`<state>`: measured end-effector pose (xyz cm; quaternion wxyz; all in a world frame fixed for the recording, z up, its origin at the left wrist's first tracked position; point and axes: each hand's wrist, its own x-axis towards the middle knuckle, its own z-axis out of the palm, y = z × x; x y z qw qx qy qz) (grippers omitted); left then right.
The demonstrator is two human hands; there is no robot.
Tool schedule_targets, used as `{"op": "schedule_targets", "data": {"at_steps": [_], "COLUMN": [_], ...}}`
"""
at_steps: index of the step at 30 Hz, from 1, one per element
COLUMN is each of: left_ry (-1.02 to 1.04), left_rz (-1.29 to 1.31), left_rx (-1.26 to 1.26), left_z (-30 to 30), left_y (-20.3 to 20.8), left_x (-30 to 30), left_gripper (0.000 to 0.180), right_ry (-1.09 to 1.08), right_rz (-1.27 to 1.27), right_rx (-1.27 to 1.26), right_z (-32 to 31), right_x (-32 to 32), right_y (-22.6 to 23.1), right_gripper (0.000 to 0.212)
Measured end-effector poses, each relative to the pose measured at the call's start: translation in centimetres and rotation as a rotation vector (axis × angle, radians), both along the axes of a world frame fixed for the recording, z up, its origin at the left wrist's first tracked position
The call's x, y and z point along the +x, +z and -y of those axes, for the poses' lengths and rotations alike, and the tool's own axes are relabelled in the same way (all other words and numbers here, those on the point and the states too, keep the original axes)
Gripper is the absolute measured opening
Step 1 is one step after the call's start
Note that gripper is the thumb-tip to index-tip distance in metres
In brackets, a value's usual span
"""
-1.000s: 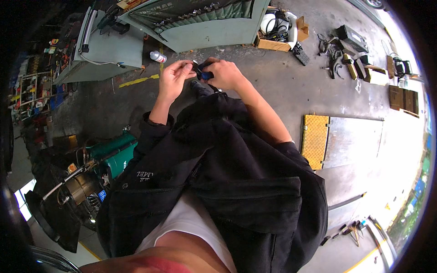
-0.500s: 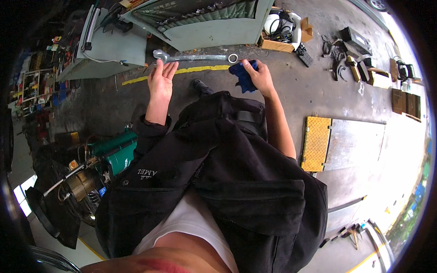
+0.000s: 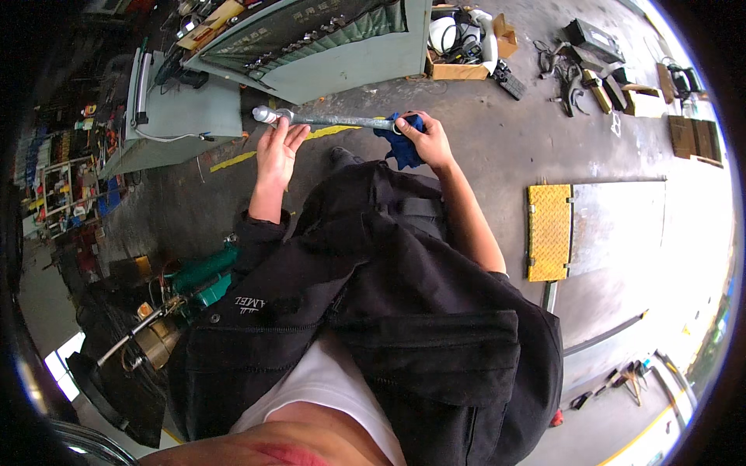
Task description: The person wipes multiple metal tools with a blue cloth at a workbench. They pick up each tool, wipe it, and place it back on the bench, repeating the process for several items.
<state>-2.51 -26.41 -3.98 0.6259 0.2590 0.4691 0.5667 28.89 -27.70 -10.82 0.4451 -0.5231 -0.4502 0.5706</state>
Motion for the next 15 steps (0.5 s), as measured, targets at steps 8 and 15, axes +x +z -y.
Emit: {"op": "schedule_targets", "data": {"at_steps": [8, 15], "left_ry": [-0.222, -0.149], "left_rz": [-0.251, -0.534], "left_rx": [0.133, 0.406], "left_z": [-6.5, -17.2], "left_y": [1.1, 3.5], "left_x": [1.7, 2.4], "left_gripper": [0.018, 0.021], "right_ry": [-0.192, -0.36], "right_rz": [0.308, 0.372], "right_rx": [0.014, 0.03], "right_z": [-0.5, -1.8], "right_x": [0.7, 2.3], "right_y": [-0.8, -1.3], "right_gripper": [0.031, 0.026]}}
